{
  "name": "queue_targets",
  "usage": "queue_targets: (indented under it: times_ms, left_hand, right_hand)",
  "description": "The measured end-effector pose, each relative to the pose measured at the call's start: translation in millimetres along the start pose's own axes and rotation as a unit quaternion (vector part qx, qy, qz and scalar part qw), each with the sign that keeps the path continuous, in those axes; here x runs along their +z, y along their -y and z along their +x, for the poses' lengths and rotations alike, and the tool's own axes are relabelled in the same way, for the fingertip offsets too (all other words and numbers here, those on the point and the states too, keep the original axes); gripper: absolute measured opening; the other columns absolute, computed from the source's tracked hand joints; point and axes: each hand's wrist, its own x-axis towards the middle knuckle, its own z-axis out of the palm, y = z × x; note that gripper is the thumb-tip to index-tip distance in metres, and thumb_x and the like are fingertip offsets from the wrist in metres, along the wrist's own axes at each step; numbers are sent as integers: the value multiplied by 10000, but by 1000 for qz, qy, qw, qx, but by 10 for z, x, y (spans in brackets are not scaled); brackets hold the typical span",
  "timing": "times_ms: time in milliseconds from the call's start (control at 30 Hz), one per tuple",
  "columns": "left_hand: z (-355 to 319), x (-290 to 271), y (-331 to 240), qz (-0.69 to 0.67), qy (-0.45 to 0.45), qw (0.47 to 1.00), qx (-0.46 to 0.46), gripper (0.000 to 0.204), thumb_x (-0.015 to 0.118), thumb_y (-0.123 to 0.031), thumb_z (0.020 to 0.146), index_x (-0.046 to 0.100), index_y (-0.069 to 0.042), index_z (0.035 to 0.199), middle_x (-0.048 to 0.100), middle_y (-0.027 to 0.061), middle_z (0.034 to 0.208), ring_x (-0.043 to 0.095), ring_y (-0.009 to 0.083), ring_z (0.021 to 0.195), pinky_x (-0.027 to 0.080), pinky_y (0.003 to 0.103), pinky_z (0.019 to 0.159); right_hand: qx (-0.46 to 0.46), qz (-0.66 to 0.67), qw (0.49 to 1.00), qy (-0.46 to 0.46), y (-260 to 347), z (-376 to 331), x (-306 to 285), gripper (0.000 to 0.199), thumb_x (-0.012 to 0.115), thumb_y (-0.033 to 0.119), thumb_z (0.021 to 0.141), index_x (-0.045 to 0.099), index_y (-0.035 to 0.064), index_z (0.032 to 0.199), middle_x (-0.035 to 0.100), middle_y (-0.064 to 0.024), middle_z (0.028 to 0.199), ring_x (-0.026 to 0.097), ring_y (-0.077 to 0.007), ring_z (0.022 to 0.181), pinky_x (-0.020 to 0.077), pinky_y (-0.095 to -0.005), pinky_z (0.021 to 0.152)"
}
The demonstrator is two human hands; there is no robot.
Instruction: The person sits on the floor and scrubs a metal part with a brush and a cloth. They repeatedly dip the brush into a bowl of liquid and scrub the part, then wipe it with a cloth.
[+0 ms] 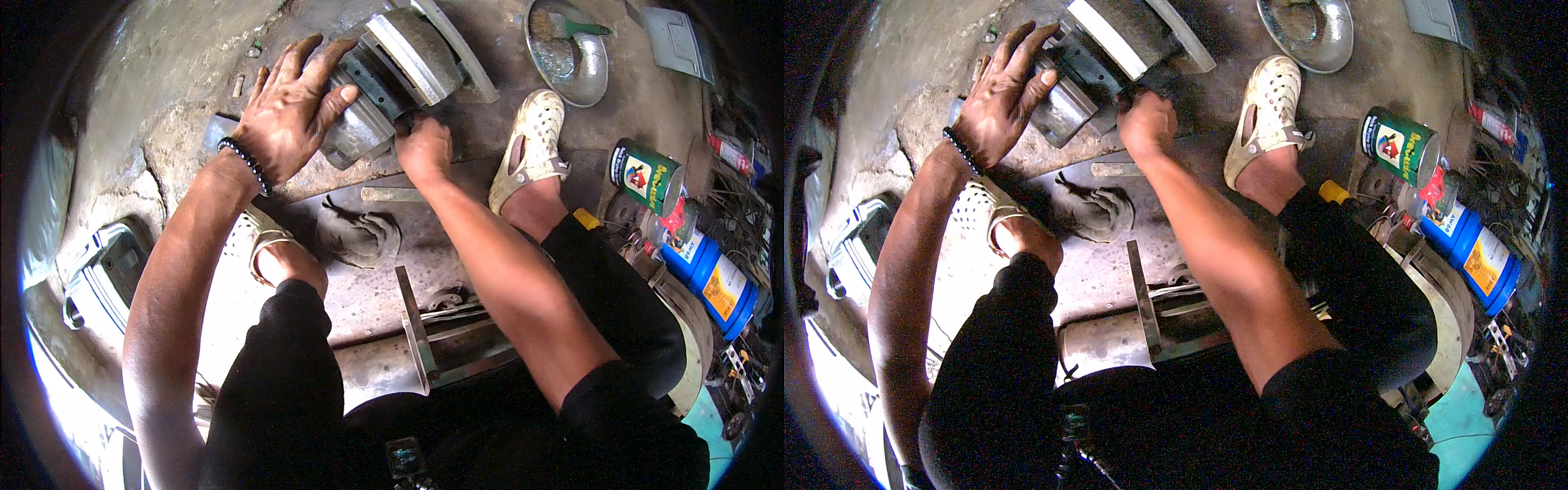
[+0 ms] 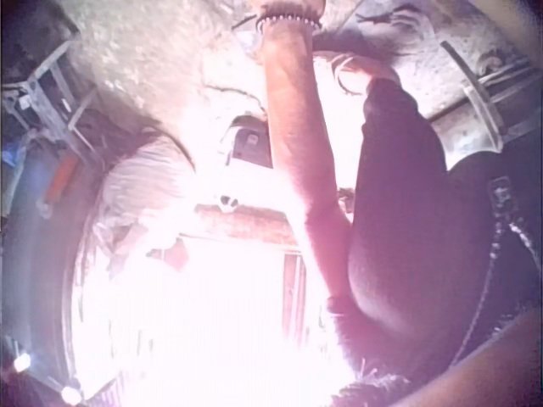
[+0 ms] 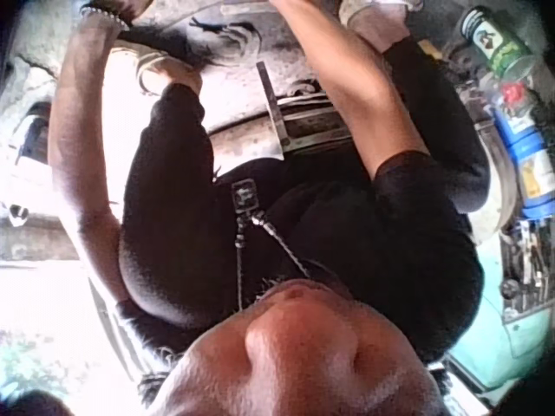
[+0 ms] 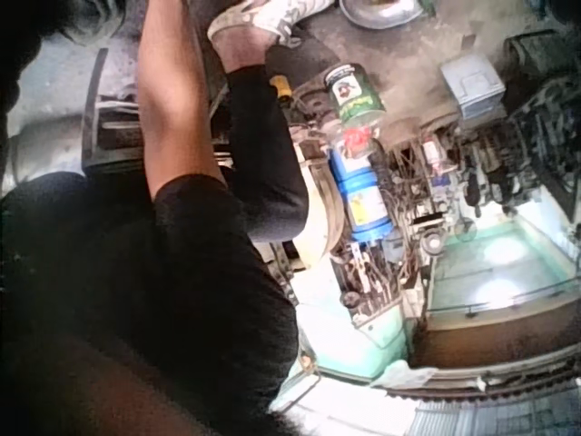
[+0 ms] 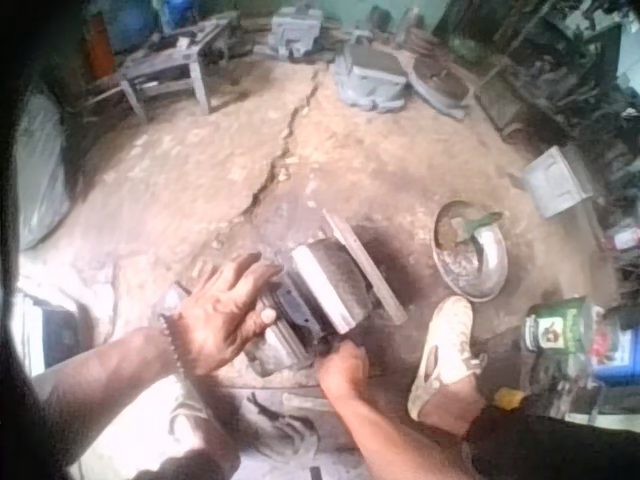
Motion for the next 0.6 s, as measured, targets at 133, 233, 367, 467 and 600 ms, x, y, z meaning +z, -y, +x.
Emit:
queue_targets:
  times_ms: [133, 233, 367, 467, 600]
  left_hand:
    - [-16, 30, 10, -8, -14, 1000, 6, 565, 452, -493, 1031, 350, -229, 1520, 348, 242, 1534, 328, 439, 1435, 222, 608, 1185]
    - [-16, 27, 16, -2, -5, 1000, -1, 562, 453, -486, 1033, 351, -234, 1524, 343, 242, 1539, 327, 429, 1439, 224, 608, 1185]
    - [-3, 2, 5, 24, -8, 1000, 12, 537, 465, -421, 1043, 377, -182, 1516, 349, 240, 1540, 346, 435, 1424, 280, 527, 1169]
    - [-4, 6, -6, 28, -6, 999, 14, 527, 476, -388, 1046, 392, -154, 1511, 350, 234, 1545, 370, 439, 1406, 312, 489, 1154]
    - [-4, 14, 13, 21, -6, 1000, 14, 537, 470, -422, 1041, 387, -178, 1513, 362, 232, 1537, 378, 434, 1402, 295, 514, 1160]
  right_hand:
    - [81, 88, 993, -24, -14, -79, 193, 157, 710, 187, 813, 732, 55, 897, 711, -227, 910, 667, -450, 896, 533, -497, 825]
    - [5, 45, 999, 3, -92, -44, 204, 167, 704, 190, 814, 725, 50, 902, 709, -229, 914, 668, -449, 900, 534, -500, 826]
    - [-13, 4, 999, 45, -95, -30, 98, 189, 695, 210, 824, 721, 54, 927, 702, -245, 918, 670, -447, 909, 540, -497, 827]
    - [5, 9, 996, 93, -39, 14, 6, 246, 716, 238, 814, 716, 36, 953, 700, -258, 946, 673, -436, 944, 543, -496, 853]
    - [24, -14, 984, 178, 8, 185, -129, 364, 762, 282, 792, 717, 15, 1034, 696, -273, 1037, 678, -411, 1030, 550, -479, 896]
